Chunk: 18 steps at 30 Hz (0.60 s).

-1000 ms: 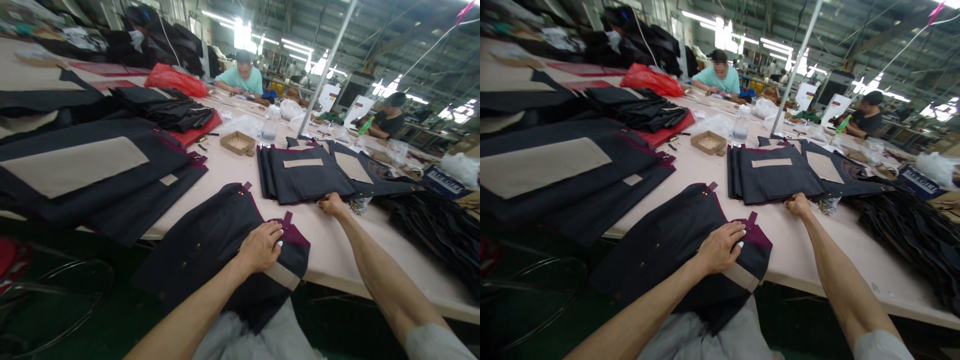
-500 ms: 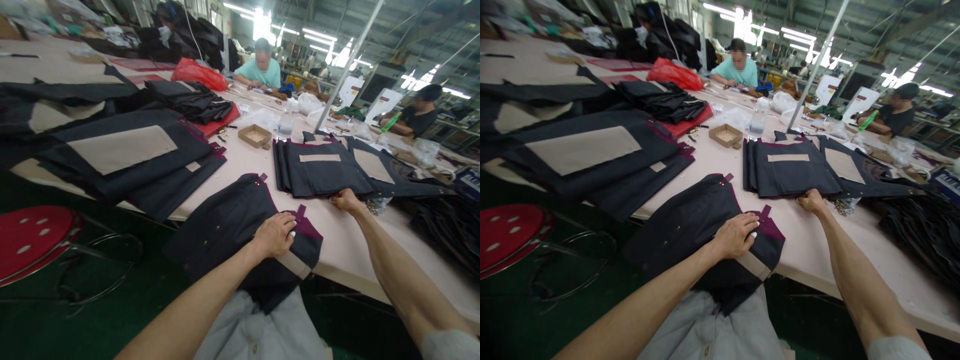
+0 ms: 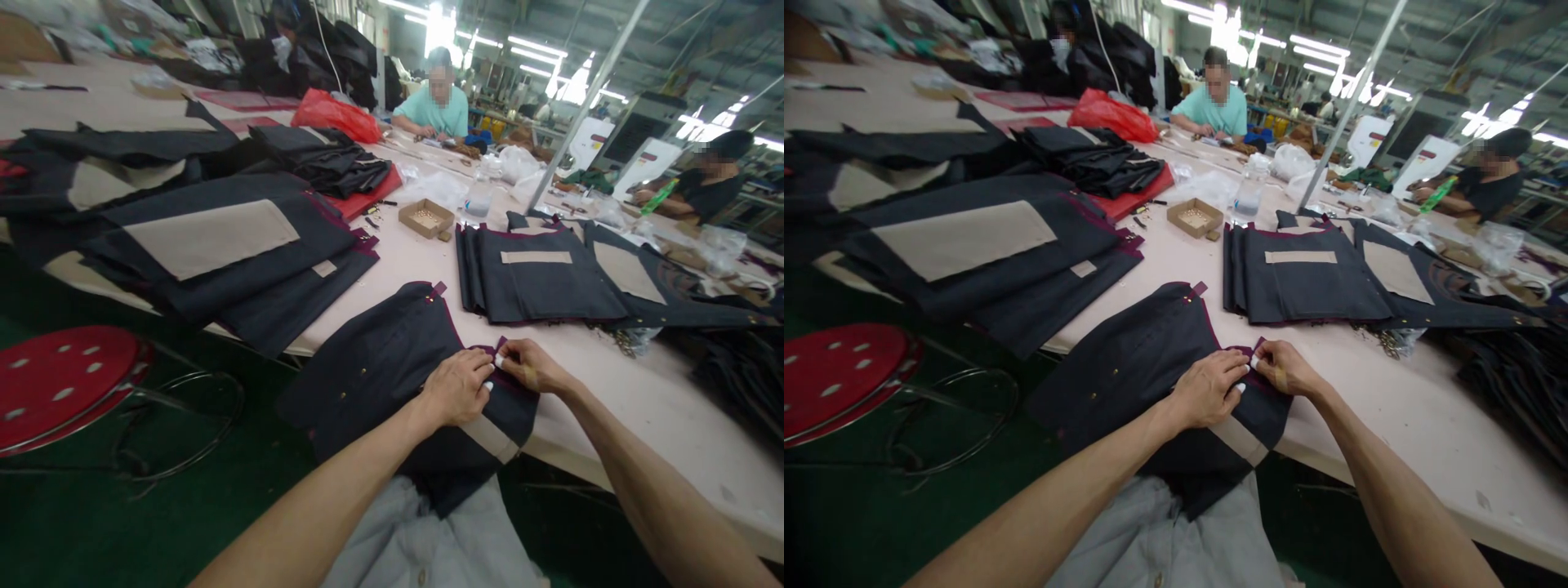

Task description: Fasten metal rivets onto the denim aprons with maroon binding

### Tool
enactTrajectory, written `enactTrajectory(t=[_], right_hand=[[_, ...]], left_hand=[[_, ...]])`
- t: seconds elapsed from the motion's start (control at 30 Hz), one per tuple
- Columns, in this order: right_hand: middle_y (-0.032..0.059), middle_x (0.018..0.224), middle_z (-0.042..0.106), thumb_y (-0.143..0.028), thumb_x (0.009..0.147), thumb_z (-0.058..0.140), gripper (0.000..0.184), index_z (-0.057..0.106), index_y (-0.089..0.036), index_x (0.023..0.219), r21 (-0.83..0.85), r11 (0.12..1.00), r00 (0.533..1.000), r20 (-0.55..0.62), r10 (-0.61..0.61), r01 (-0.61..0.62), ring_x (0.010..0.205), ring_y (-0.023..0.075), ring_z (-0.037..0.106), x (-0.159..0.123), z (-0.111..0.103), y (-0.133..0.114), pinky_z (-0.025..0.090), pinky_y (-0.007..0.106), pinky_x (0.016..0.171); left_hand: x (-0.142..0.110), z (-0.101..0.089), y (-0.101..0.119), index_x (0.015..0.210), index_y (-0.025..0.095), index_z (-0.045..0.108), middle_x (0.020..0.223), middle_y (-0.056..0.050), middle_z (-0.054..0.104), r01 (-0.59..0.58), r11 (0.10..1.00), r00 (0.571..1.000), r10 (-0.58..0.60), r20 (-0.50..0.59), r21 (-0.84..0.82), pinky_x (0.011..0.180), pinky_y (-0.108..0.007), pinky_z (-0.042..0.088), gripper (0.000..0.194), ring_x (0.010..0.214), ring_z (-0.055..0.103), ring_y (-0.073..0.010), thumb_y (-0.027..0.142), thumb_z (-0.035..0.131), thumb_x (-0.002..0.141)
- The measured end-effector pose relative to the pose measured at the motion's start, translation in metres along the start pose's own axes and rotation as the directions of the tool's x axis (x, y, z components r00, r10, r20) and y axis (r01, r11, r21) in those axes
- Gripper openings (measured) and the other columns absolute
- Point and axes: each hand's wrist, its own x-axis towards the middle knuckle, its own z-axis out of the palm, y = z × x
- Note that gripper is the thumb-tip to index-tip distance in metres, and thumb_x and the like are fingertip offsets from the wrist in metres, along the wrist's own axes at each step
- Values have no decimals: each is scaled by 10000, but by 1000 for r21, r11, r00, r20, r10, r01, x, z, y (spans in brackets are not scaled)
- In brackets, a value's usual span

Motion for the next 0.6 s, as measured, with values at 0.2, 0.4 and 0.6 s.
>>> enactTrajectory(t=[0.2,0.4,0.6], right_hand=[[-12,632,561,-270,800,604,115,624,-159,778,-13,1000,1000,29,-8,9,558,120,446,8,-4,5,315,230,505],[-17,611,557,-270,773,624,119,639,-152,760,31,1000,999,34,4,-5,550,113,436,14,-5,9,312,231,501],[-28,555,565,-232,645,678,107,634,-148,694,195,967,986,63,153,-162,485,99,457,27,-10,10,310,217,448]], left_hand=[[0,1,-2,1292,130,613,1397,-116,596,3,1000,1000,-3,7,3,1195,-440,373,416,1350,502,-259,235,522,900],[2,3,-3,1294,122,607,1403,-122,590,10,1000,1000,-10,17,0,1200,-433,367,410,1362,491,-257,240,523,910],[3,3,-4,1282,133,608,1406,-127,585,10,1000,1000,-10,13,-5,1194,-453,370,394,1368,486,-260,244,525,913]])
